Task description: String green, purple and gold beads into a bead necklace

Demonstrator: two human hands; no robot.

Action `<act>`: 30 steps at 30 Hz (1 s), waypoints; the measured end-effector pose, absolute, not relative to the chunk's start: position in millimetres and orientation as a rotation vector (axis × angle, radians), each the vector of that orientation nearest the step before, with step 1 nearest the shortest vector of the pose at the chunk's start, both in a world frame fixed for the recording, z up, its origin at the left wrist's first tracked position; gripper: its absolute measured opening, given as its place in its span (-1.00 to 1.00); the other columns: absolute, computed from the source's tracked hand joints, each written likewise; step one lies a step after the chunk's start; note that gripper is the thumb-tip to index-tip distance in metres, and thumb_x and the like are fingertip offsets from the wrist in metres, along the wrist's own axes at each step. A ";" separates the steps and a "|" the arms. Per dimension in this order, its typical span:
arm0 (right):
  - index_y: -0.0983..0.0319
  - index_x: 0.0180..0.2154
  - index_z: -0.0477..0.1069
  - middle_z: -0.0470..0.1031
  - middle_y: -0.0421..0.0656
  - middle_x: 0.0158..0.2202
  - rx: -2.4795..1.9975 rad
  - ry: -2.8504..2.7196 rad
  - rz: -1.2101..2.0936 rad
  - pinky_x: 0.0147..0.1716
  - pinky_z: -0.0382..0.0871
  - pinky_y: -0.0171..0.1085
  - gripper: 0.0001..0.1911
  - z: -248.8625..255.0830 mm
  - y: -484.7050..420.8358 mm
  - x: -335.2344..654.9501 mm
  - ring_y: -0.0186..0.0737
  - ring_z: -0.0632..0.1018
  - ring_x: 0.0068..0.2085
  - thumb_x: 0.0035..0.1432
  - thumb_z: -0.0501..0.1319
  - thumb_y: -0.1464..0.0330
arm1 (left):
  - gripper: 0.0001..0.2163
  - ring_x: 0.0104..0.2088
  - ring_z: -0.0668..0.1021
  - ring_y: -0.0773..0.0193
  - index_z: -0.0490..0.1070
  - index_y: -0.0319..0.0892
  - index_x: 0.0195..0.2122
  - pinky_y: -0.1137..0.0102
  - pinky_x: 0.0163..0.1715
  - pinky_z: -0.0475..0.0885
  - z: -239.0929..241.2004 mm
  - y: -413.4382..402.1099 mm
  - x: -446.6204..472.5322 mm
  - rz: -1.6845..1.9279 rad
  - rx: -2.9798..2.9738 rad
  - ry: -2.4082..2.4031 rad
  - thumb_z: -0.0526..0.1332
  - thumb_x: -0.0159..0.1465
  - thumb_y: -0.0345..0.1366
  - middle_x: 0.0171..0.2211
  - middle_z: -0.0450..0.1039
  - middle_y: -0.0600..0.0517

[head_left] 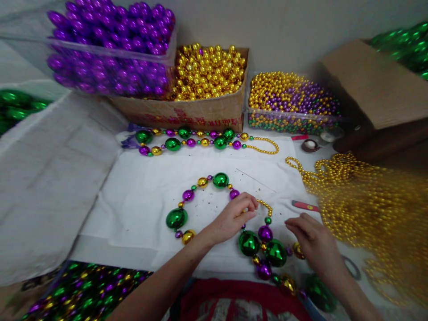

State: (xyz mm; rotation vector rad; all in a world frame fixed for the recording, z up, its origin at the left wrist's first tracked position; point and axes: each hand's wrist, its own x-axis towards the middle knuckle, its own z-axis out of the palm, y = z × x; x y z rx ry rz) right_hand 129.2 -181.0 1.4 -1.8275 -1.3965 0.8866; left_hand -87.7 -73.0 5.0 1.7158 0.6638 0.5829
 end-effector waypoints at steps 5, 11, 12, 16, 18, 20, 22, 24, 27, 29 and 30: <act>0.17 -0.43 0.49 0.42 -0.10 -0.43 -1.987 -1.659 0.656 -0.36 0.24 -0.18 -0.77 -11.9 -202.5 164.3 -0.12 0.43 -0.38 0.16 0.12 0.26 | -0.85 -0.25 0.38 0.25 0.30 -0.20 -0.47 0.34 -0.19 0.26 -4.6 -77.5 -93.6 0.592 1.591 0.769 0.14 0.24 -0.32 -0.33 0.34 0.00; 0.20 -0.36 0.46 0.48 -0.06 -0.17 -1.501 -0.778 1.559 -0.46 0.29 -0.26 -0.78 8.4 -198.2 154.0 -0.12 0.45 -0.26 0.05 0.27 0.17 | -0.80 -0.07 0.48 0.12 0.27 -0.20 -0.44 0.18 0.01 0.26 12.9 -79.7 -74.1 0.602 0.722 0.440 0.22 0.20 -0.21 -0.20 0.44 -0.08; 0.19 -0.33 0.46 0.45 -0.03 -0.08 -1.345 -0.595 1.616 -0.46 0.30 -0.27 -0.78 10.3 -196.7 148.9 -0.10 0.45 -0.21 0.03 0.29 0.19 | -0.79 -0.10 0.50 0.12 0.26 -0.19 -0.45 0.17 0.02 0.25 15.8 -80.0 -70.0 0.626 0.647 0.391 0.23 0.19 -0.20 -0.30 0.44 -0.04; 0.14 -0.41 0.36 0.34 -0.16 -0.39 -0.881 -0.129 1.628 -0.59 0.20 -0.39 -0.86 12.1 -189.4 127.3 -0.27 0.33 -0.41 0.05 0.30 0.28 | -0.75 -0.50 0.41 0.37 0.20 -0.17 -0.49 0.29 -0.11 0.32 18.3 -82.6 -57.5 0.702 0.507 0.391 0.26 0.17 -0.21 -0.62 0.16 0.16; 0.17 -0.45 0.31 0.09 -0.27 -0.54 -0.806 -0.068 1.622 -0.64 0.11 -0.44 -0.85 12.0 -184.6 119.5 -0.34 0.19 -0.51 0.10 0.26 0.32 | -0.75 -0.59 0.27 0.46 0.18 -0.17 -0.50 0.34 -0.16 0.33 15.8 -84.7 -55.6 0.702 0.482 0.450 0.26 0.17 -0.25 -0.63 0.07 0.19; 0.20 -0.47 0.29 -0.06 -0.31 -0.56 -0.806 -0.036 1.628 -0.66 0.05 -0.46 -0.82 11.1 -179.9 115.3 -0.37 0.07 -0.55 0.12 0.25 0.36 | -0.74 -0.60 0.21 0.48 0.17 -0.18 -0.51 0.36 -0.19 0.33 12.3 -87.1 -56.4 0.691 0.470 0.500 0.27 0.16 -0.28 -0.62 0.03 0.20; 0.22 -0.50 0.26 -0.11 -0.33 -0.55 -0.817 0.008 1.636 -0.68 0.01 -0.47 -0.78 8.8 -176.5 113.7 -0.39 0.01 -0.56 0.12 0.25 0.37 | -0.74 -0.60 0.19 0.48 0.17 -0.18 -0.50 0.36 -0.20 0.34 8.6 -89.3 -58.3 0.680 0.454 0.534 0.28 0.15 -0.28 -0.63 0.01 0.21; 0.23 -0.53 0.22 -0.13 -0.33 -0.54 -0.828 0.040 1.630 -0.69 0.00 -0.48 -0.74 4.6 -175.1 112.6 -0.39 -0.02 -0.56 0.11 0.26 0.38 | -0.74 -0.61 0.19 0.48 0.18 -0.18 -0.49 0.37 -0.22 0.34 4.9 -91.1 -59.9 0.685 0.434 0.551 0.29 0.15 -0.27 -0.63 0.01 0.22; 0.22 -0.57 0.14 -0.15 -0.34 -0.54 -0.863 0.034 1.622 -0.70 -0.01 -0.48 -0.67 -3.0 -175.8 110.1 -0.40 -0.04 -0.57 0.08 0.28 0.39 | -0.74 -0.61 0.20 0.48 0.17 -0.18 -0.50 0.38 -0.24 0.34 -0.7 -92.9 -60.6 0.690 0.415 0.560 0.29 0.14 -0.27 -0.64 0.01 0.22; 0.22 -0.57 0.10 -0.15 -0.35 -0.55 -0.883 0.017 1.632 -0.69 -0.02 -0.48 -0.63 -6.6 -176.8 109.3 -0.42 -0.05 -0.58 0.05 0.30 0.39 | -0.73 -0.61 0.21 0.48 0.17 -0.18 -0.50 0.39 -0.27 0.33 -3.2 -93.1 -60.9 0.697 0.412 0.571 0.30 0.14 -0.28 -0.64 0.01 0.22; 0.22 -0.58 0.08 -0.14 -0.35 -0.56 -0.884 0.014 1.640 -0.69 -0.02 -0.48 -0.61 -7.2 -177.1 109.7 -0.43 -0.04 -0.58 0.05 0.31 0.39 | -0.73 -0.61 0.21 0.47 0.16 -0.18 -0.50 0.39 -0.28 0.33 -3.5 -92.7 -61.4 0.704 0.414 0.575 0.30 0.14 -0.28 -0.65 0.01 0.23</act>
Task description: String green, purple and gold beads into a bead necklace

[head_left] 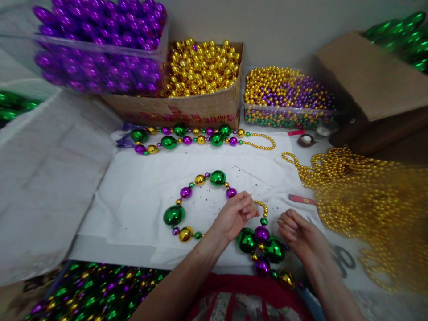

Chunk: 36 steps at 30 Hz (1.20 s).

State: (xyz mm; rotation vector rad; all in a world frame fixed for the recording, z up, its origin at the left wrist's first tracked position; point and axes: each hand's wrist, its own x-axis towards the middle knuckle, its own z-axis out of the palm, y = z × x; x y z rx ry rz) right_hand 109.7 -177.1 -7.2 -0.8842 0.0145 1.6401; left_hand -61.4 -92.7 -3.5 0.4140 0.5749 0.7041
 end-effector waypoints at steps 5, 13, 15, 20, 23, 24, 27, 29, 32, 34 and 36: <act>0.21 -0.48 0.18 0.01 -0.35 -0.60 -1.010 -0.296 1.615 -0.69 -0.06 -0.46 -0.71 7.7 -175.6 117.6 -0.45 0.03 -0.60 0.14 0.26 0.28 | -0.81 -0.46 0.41 0.36 0.27 -0.20 -0.48 0.32 -0.18 0.31 14.7 -84.6 -66.4 0.675 0.748 0.547 0.22 0.21 -0.25 -0.55 0.27 0.11; 0.26 -0.41 0.35 0.16 -0.32 -0.55 -1.347 -1.113 1.536 -0.60 0.00 -0.41 -0.72 50.6 -164.0 103.0 -0.45 0.16 -0.55 0.15 0.23 0.17 | -0.90 0.09 0.35 0.16 0.40 -0.19 -0.36 0.24 0.11 0.18 54.2 -69.6 -45.2 0.622 1.560 0.442 0.17 0.26 -0.29 0.07 0.32 -0.07; 0.26 -0.47 0.30 0.12 -0.33 -0.58 -1.412 -1.123 1.465 -0.60 -0.01 -0.40 -0.67 55.3 -166.4 105.0 -0.45 0.15 -0.56 0.18 0.19 0.15 | -0.84 -0.03 0.42 0.22 0.38 -0.19 -0.24 0.29 0.01 0.27 46.0 -67.5 -37.8 0.535 1.466 0.424 0.07 0.32 -0.26 -0.06 0.41 -0.07; 0.26 -0.41 0.38 0.22 -0.31 -0.58 -1.521 -1.067 1.244 -0.61 0.06 -0.42 -0.73 59.1 -178.0 128.5 -0.44 0.22 -0.56 0.21 0.18 0.19 | -0.80 -0.26 0.45 0.32 0.40 -0.23 -0.22 0.42 -0.21 0.33 23.8 -67.3 -29.8 0.165 1.513 0.385 0.09 0.31 -0.21 -0.29 0.45 0.01; 0.24 -0.41 0.41 0.33 -0.28 -0.53 -1.481 -0.958 1.119 -0.60 0.14 -0.43 -0.79 57.1 -183.5 141.2 -0.43 0.30 -0.53 0.18 0.22 0.24 | -0.80 -0.32 0.44 0.34 0.44 -0.24 -0.28 0.43 -0.26 0.33 21.4 -68.2 -28.5 0.034 1.509 0.336 0.15 0.27 -0.21 -0.35 0.45 0.03; 0.24 -0.42 0.42 0.35 -0.27 -0.52 -1.468 -0.927 1.096 -0.60 0.15 -0.43 -0.80 56.5 -185.6 143.8 -0.43 0.31 -0.54 0.18 0.23 0.25 | -0.82 -0.33 0.44 0.34 0.45 -0.24 -0.30 0.43 -0.26 0.33 22.2 -68.1 -27.9 0.025 1.508 0.316 0.18 0.24 -0.22 -0.36 0.44 0.03; 0.24 -0.43 0.43 0.41 -0.25 -0.50 -1.466 -0.904 1.056 -0.59 0.19 -0.44 -0.82 56.5 -194.3 148.2 -0.43 0.34 -0.54 0.16 0.25 0.27 | -0.87 -0.31 0.44 0.35 0.48 -0.24 -0.36 0.43 -0.24 0.32 28.3 -67.4 -25.2 -0.014 1.537 0.239 0.26 0.17 -0.27 -0.35 0.43 0.04; 0.24 -0.42 0.44 0.43 -0.23 -0.49 -1.479 -0.919 1.050 -0.58 0.22 -0.44 -0.82 57.0 -202.1 152.6 -0.42 0.35 -0.53 0.16 0.24 0.27 | -0.89 -0.33 0.43 0.37 0.48 -0.24 -0.37 0.45 -0.27 0.31 34.2 -68.2 -22.6 -0.087 1.552 0.213 0.28 0.14 -0.30 -0.36 0.42 0.05; 0.24 -0.33 0.45 0.46 -0.19 -0.39 -1.568 -0.992 1.002 -0.51 0.30 -0.39 -0.81 51.7 -217.4 169.1 -0.37 0.40 -0.48 0.21 0.18 0.25 | -0.88 -0.40 0.41 0.40 0.45 -0.25 -0.39 0.48 -0.37 0.29 42.2 -72.7 -19.4 -0.215 1.542 0.216 0.28 0.14 -0.29 -0.43 0.39 0.08; 0.23 -0.24 0.43 0.46 -0.16 -0.31 -1.818 -1.136 0.827 -0.44 0.35 -0.35 -0.78 40.8 -230.9 185.8 -0.32 0.45 -0.40 0.26 0.10 0.25 | -0.87 -0.42 0.40 0.41 0.44 -0.25 -0.40 0.50 -0.41 0.27 45.5 -76.4 -18.6 -0.270 1.568 0.225 0.27 0.15 -0.28 -0.44 0.38 0.08; 0.24 -0.23 0.39 0.45 -0.12 -0.27 -2.134 -1.302 0.561 -0.34 0.37 -0.29 -0.79 24.2 -246.6 201.6 -0.24 0.47 -0.31 0.27 0.05 0.30 | -0.87 -0.43 0.40 0.40 0.43 -0.25 -0.40 0.50 -0.43 0.26 48.2 -78.6 -19.8 -0.288 1.616 0.251 0.24 0.17 -0.27 -0.44 0.39 0.09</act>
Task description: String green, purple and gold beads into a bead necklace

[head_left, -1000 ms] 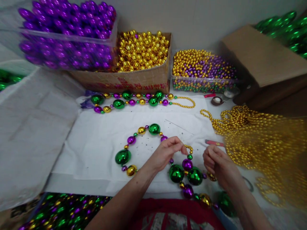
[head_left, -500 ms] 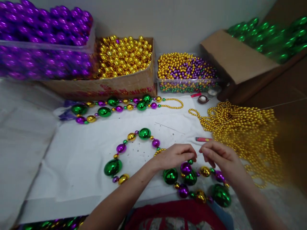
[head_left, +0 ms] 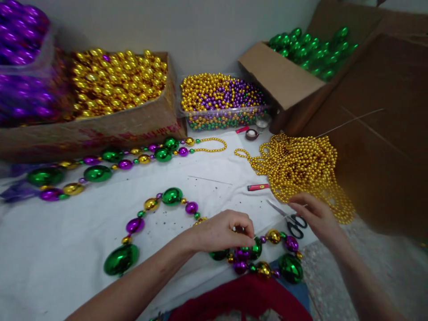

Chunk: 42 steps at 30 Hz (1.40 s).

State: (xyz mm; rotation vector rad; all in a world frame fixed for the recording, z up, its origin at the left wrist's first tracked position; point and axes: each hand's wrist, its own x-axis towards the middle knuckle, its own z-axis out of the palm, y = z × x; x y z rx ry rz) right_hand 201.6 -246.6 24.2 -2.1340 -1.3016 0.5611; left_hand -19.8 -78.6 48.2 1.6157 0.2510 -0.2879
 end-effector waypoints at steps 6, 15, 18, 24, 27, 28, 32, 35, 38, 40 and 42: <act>0.30 -0.16 0.40 0.41 -0.01 -0.24 -2.455 -1.547 0.321 -0.21 0.28 -0.12 -0.76 -22.6 -283.8 205.2 0.00 0.41 -0.17 0.11 0.10 0.53 | -0.82 -0.43 0.39 0.39 0.38 -0.23 -0.42 0.52 -0.44 0.30 84.6 -66.0 -42.5 -0.099 1.740 0.425 0.17 0.24 -0.23 -0.45 0.37 0.09; 0.24 0.01 0.32 0.38 0.00 -0.12 -2.601 -1.606 0.255 -0.37 0.34 -0.19 -0.63 -21.6 -295.1 198.4 -0.09 0.49 -0.28 0.15 0.03 0.44 | -0.79 -0.48 0.46 0.40 0.40 -0.19 -0.42 0.55 -0.51 0.36 144.4 -55.4 -64.0 0.007 1.633 0.572 0.18 0.22 -0.14 -0.42 0.46 0.09; 0.21 -0.02 0.34 0.40 -0.01 -0.04 -2.443 -1.354 0.396 -0.22 0.42 -0.13 -0.65 -14.5 -314.3 210.2 -0.08 0.52 -0.20 0.14 0.07 0.34 | -0.79 -0.55 0.46 0.42 0.33 -0.20 -0.38 0.55 -0.63 0.29 108.8 -63.8 -34.8 -0.163 1.427 0.523 0.19 0.21 -0.15 -0.42 0.46 0.06; 0.11 -0.10 0.51 0.52 -0.02 -0.06 -2.013 -0.774 0.886 -0.18 0.49 -0.12 -0.51 17.9 -341.8 212.4 0.12 0.53 -0.08 -0.13 0.34 0.13 | -0.78 -0.63 0.40 0.50 0.28 -0.20 -0.39 0.54 -0.65 0.19 58.0 -70.8 -5.3 -0.246 1.275 0.395 0.21 0.19 -0.15 -0.42 0.43 0.07; 0.05 -0.14 0.55 0.54 -0.04 -0.08 -1.713 -0.677 1.388 -0.18 0.47 -0.10 -0.50 24.8 -338.0 190.6 0.12 0.55 -0.11 -0.22 0.43 0.19 | -0.76 -0.63 0.40 0.51 0.29 -0.20 -0.37 0.55 -0.66 0.17 57.0 -73.7 -5.7 -0.276 1.257 0.370 0.21 0.20 -0.12 -0.41 0.44 0.08; 0.06 -0.14 0.55 0.55 -0.03 -0.10 -1.625 -0.656 1.510 -0.18 0.46 -0.09 -0.48 22.7 -335.5 181.6 0.11 0.55 -0.12 -0.25 0.45 0.19 | -0.76 -0.64 0.40 0.51 0.29 -0.20 -0.36 0.55 -0.67 0.17 57.2 -74.6 -6.0 -0.278 1.260 0.364 0.20 0.21 -0.12 -0.41 0.44 0.08; 0.15 -0.18 0.54 0.54 -0.02 -0.26 -1.478 -0.579 1.653 -0.40 0.46 -0.14 -0.40 2.2 -327.9 147.8 0.04 0.55 -0.27 -0.37 0.48 0.13 | -0.78 -0.66 0.40 0.52 0.28 -0.21 -0.35 0.55 -0.72 0.06 55.4 -76.3 -7.6 -0.244 1.288 0.351 0.16 0.24 -0.14 -0.41 0.43 0.08; 0.15 -0.19 0.53 0.48 -0.13 -0.40 -1.393 -0.472 1.715 -0.57 0.33 -0.32 -0.42 -8.8 -324.0 131.9 -0.18 0.48 -0.44 -0.38 0.50 0.19 | -0.79 -0.67 0.36 0.54 0.29 -0.21 -0.34 0.55 -0.71 0.04 54.4 -73.3 -12.4 -0.234 1.342 0.388 0.15 0.25 -0.15 -0.44 0.40 0.11; 0.13 -0.19 0.52 0.43 -0.25 -0.47 -1.332 -0.430 1.744 -0.62 0.19 -0.44 -0.41 -10.1 -316.1 123.0 -0.37 0.37 -0.53 -0.41 0.51 0.29 | -0.80 -0.61 0.34 0.52 0.32 -0.21 -0.37 0.55 -0.62 0.17 57.0 -67.9 -21.1 -0.171 1.455 0.430 0.17 0.24 -0.17 -0.51 0.33 0.15; 0.12 -0.19 0.52 0.40 -0.29 -0.51 -1.307 -0.423 1.773 -0.63 0.15 -0.47 -0.44 -7.2 -307.9 118.9 -0.42 0.33 -0.55 -0.39 0.49 0.37 | -0.80 -0.55 0.37 0.47 0.32 -0.22 -0.40 0.53 -0.53 0.25 59.9 -65.1 -27.6 -0.136 1.487 0.432 0.18 0.24 -0.17 -0.53 0.30 0.15; 0.12 -0.19 0.52 0.39 -0.31 -0.54 -1.299 -0.420 1.823 -0.64 0.14 -0.49 -0.47 -3.1 -298.9 115.5 -0.43 0.33 -0.57 -0.34 0.43 0.46 | -0.79 -0.52 0.38 0.45 0.31 -0.22 -0.41 0.51 -0.49 0.28 62.1 -63.7 -33.4 -0.131 1.488 0.444 0.17 0.24 -0.18 -0.53 0.30 0.15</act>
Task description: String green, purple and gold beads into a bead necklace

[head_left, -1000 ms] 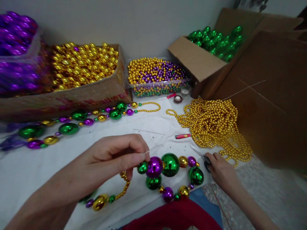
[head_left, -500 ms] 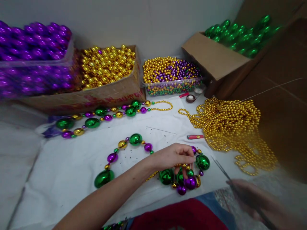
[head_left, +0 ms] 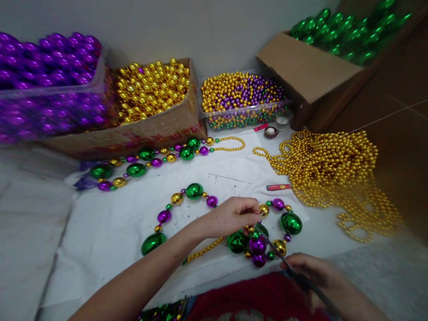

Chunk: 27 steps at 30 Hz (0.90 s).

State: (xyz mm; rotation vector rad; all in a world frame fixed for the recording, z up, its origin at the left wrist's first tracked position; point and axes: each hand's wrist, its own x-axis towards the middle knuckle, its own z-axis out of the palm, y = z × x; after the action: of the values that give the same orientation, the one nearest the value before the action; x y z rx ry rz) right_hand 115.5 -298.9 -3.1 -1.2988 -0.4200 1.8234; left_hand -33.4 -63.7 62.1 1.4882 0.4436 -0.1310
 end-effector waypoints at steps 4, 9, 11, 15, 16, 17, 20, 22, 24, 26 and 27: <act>0.13 -0.22 0.51 0.37 -0.34 -0.56 -1.313 -0.401 1.853 -0.66 0.17 -0.50 -0.50 4.2 -284.6 111.2 -0.48 0.31 -0.63 -0.34 0.36 0.52 | -0.80 -0.53 0.37 0.45 0.32 -0.22 -0.42 0.52 -0.52 0.25 61.5 -64.1 -42.5 -0.124 1.503 0.524 0.19 0.22 -0.19 -0.55 0.29 0.16; 0.18 -0.17 0.51 0.37 -0.32 -0.56 -1.351 -0.425 1.948 -0.68 0.16 -0.51 -0.50 9.6 -273.0 113.9 -0.51 0.32 -0.65 -0.29 0.39 0.43 | -0.81 -0.62 0.32 0.49 0.31 -0.22 -0.43 0.53 -0.57 0.22 59.7 -65.5 -50.5 -0.097 1.413 0.602 0.20 0.21 -0.20 -0.61 0.28 0.18; 0.20 -0.20 0.52 0.40 -0.29 -0.53 -1.354 -0.454 1.983 -0.67 0.18 -0.51 -0.57 11.3 -269.0 116.8 -0.50 0.35 -0.64 -0.24 0.40 0.37 | -0.81 -0.64 0.30 0.50 0.32 -0.23 -0.44 0.53 -0.56 0.22 60.5 -66.0 -53.1 -0.082 1.398 0.624 0.21 0.21 -0.22 -0.63 0.29 0.18; 0.23 -0.23 0.54 0.43 -0.23 -0.51 -1.333 -0.553 2.011 -0.65 0.21 -0.51 -0.71 10.6 -264.3 124.1 -0.47 0.38 -0.60 -0.06 0.37 0.28 | -0.82 -0.62 0.30 0.50 0.33 -0.23 -0.44 0.54 -0.55 0.22 60.6 -67.3 -57.6 -0.077 1.369 0.619 0.22 0.20 -0.23 -0.61 0.34 0.16; 0.23 -0.22 0.54 0.43 -0.23 -0.51 -1.324 -0.563 2.022 -0.66 0.21 -0.52 -0.69 9.3 -264.0 126.2 -0.47 0.37 -0.59 -0.05 0.37 0.27 | -0.82 -0.62 0.30 0.50 0.33 -0.23 -0.43 0.54 -0.55 0.21 60.0 -67.6 -58.4 -0.080 1.357 0.610 0.22 0.20 -0.22 -0.61 0.35 0.16; 0.22 -0.19 0.54 0.43 -0.23 -0.51 -1.318 -0.563 2.036 -0.67 0.20 -0.52 -0.67 7.7 -264.0 128.6 -0.47 0.37 -0.60 -0.06 0.38 0.26 | -0.82 -0.62 0.31 0.50 0.33 -0.23 -0.43 0.54 -0.55 0.21 59.1 -68.0 -59.0 -0.085 1.345 0.601 0.22 0.20 -0.22 -0.61 0.35 0.16; 0.19 -0.13 0.53 0.45 -0.24 -0.52 -1.314 -0.577 2.096 -0.69 0.17 -0.52 -0.58 2.7 -264.6 135.9 -0.49 0.36 -0.64 -0.10 0.41 0.28 | -0.81 -0.62 0.32 0.49 0.33 -0.23 -0.42 0.53 -0.55 0.21 56.1 -68.8 -60.0 -0.104 1.317 0.580 0.22 0.20 -0.21 -0.60 0.36 0.15; 0.18 -0.10 0.52 0.47 -0.24 -0.53 -1.312 -0.619 2.116 -0.68 0.17 -0.54 -0.56 0.8 -264.5 140.1 -0.49 0.37 -0.63 -0.10 0.41 0.30 | -0.81 -0.62 0.32 0.49 0.33 -0.23 -0.42 0.53 -0.56 0.21 54.6 -69.1 -60.2 -0.109 1.315 0.581 0.22 0.20 -0.21 -0.60 0.36 0.15; 0.16 -0.08 0.51 0.47 -0.26 -0.53 -1.291 -0.641 2.121 -0.68 0.19 -0.54 -0.54 1.5 -263.6 142.9 -0.48 0.37 -0.62 -0.10 0.42 0.32 | -0.81 -0.62 0.32 0.49 0.33 -0.23 -0.42 0.53 -0.56 0.20 53.9 -69.5 -60.3 -0.108 1.329 0.587 0.22 0.20 -0.21 -0.60 0.37 0.15; 0.13 -0.06 0.50 0.45 -0.29 -0.53 -1.257 -0.639 2.118 -0.69 0.20 -0.54 -0.53 5.4 -262.0 144.0 -0.50 0.34 -0.63 -0.09 0.42 0.32 | -0.82 -0.62 0.31 0.49 0.33 -0.23 -0.42 0.53 -0.55 0.20 53.9 -70.1 -60.7 -0.102 1.349 0.597 0.21 0.21 -0.22 -0.59 0.38 0.14; 0.12 -0.06 0.50 0.44 -0.30 -0.54 -1.243 -0.641 2.113 -0.70 0.20 -0.55 -0.54 8.5 -261.1 143.9 -0.51 0.32 -0.64 -0.07 0.41 0.31 | -0.83 -0.62 0.31 0.49 0.32 -0.23 -0.42 0.53 -0.55 0.20 54.2 -70.5 -60.9 -0.095 1.359 0.606 0.20 0.21 -0.24 -0.59 0.38 0.14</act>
State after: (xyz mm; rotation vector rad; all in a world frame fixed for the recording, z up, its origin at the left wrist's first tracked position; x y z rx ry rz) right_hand 143.9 -261.1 8.5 -1.2428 -0.6413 2.1128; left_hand -60.9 -70.5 54.2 1.3591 0.6057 -0.0951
